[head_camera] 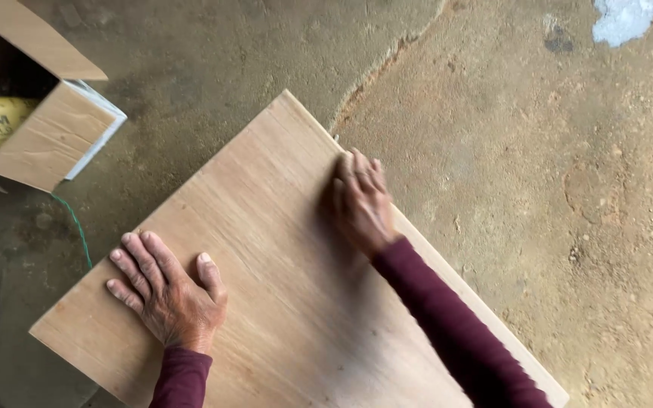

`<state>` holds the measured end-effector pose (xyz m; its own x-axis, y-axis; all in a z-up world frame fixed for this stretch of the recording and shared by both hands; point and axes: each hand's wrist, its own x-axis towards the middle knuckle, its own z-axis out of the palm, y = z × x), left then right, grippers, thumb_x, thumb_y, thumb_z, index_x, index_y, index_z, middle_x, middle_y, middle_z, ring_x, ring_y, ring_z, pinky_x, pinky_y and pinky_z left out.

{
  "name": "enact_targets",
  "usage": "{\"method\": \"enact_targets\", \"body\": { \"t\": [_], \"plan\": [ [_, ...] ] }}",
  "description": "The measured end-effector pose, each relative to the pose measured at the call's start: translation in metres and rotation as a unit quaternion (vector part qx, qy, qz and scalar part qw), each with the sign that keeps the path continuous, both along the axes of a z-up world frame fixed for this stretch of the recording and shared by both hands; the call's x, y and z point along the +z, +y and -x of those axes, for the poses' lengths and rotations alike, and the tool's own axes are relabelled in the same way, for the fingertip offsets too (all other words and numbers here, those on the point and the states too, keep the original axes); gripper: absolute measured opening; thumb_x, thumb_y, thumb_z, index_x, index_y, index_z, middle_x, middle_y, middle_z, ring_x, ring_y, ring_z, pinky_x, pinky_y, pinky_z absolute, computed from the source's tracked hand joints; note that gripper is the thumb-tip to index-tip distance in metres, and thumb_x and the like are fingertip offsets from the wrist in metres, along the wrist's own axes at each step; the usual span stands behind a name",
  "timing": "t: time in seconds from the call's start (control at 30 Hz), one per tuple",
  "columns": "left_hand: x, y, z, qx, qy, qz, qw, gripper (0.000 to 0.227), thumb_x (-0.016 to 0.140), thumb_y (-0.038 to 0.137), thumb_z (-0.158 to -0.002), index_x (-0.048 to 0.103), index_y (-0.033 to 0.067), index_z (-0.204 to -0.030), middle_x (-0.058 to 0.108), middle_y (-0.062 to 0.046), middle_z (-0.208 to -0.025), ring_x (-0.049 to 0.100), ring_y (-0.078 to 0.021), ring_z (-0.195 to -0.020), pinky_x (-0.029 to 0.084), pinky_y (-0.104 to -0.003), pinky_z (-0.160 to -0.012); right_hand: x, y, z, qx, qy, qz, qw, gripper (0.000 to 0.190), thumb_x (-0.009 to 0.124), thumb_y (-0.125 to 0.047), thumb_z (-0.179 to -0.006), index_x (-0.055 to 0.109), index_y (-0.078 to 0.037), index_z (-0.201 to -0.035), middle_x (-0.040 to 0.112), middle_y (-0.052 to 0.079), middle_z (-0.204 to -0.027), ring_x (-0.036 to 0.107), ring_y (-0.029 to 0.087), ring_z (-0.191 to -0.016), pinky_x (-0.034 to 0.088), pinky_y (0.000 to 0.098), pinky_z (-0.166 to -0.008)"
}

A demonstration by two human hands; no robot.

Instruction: Sand the surface of a wooden box and then apply a wood stain using a paintbrush.

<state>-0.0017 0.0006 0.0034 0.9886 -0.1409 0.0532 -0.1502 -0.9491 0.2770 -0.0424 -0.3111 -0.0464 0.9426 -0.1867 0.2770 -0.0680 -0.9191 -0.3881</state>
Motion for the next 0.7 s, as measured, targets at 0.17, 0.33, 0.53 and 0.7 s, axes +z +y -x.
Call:
{"method": "enact_targets", "body": {
  "t": [0.17,0.33,0.53,0.7],
  "plan": [
    [0.0,-0.001,-0.005,0.002,-0.01,0.01,1.0,0.086,0.043,0.047,-0.101,0.025,-0.0103,-0.162,0.016,-0.03,-0.172,0.005,-0.0472,-0.16,-0.002,-0.066,-0.125,0.026,-0.024,0.047,0.054,0.011,-0.071,0.996,0.045,0.047,-0.014,-0.107,0.047,0.006,-0.148,0.047,0.032,-0.154,0.055,0.048,-0.134,0.048,0.0507,-0.11],
    [-0.004,0.002,-0.003,0.003,-0.017,-0.006,1.0,0.084,0.044,0.047,-0.102,0.026,-0.0108,-0.161,0.017,-0.031,-0.172,0.006,-0.0475,-0.16,-0.001,-0.066,-0.126,0.014,-0.031,0.144,-0.054,0.079,-0.05,0.994,0.047,0.048,-0.015,-0.103,0.051,-0.003,-0.149,0.052,0.023,-0.152,0.056,0.043,-0.137,0.049,0.0522,-0.111],
    [-0.004,0.0,-0.004,0.003,-0.025,-0.004,1.0,0.085,0.044,0.047,-0.101,0.028,-0.0125,-0.159,0.02,-0.032,-0.17,0.009,-0.0489,-0.158,0.0,-0.066,-0.124,-0.017,0.008,-0.048,0.015,-0.003,0.027,1.0,0.054,0.053,-0.014,-0.101,0.044,0.002,-0.152,0.045,0.029,-0.156,0.048,0.045,-0.141,0.043,0.056,-0.116],
    [-0.003,0.002,0.003,0.001,-0.027,-0.02,0.999,0.084,0.044,0.046,-0.101,0.028,-0.0117,-0.16,0.021,-0.03,-0.171,0.011,-0.0478,-0.16,0.001,-0.065,-0.125,0.023,0.02,-0.128,0.066,-0.006,-0.09,0.994,0.049,0.052,-0.011,-0.105,0.042,0.006,-0.151,0.047,0.03,-0.154,0.06,0.045,-0.127,0.053,0.0496,-0.106]
  ]
}}
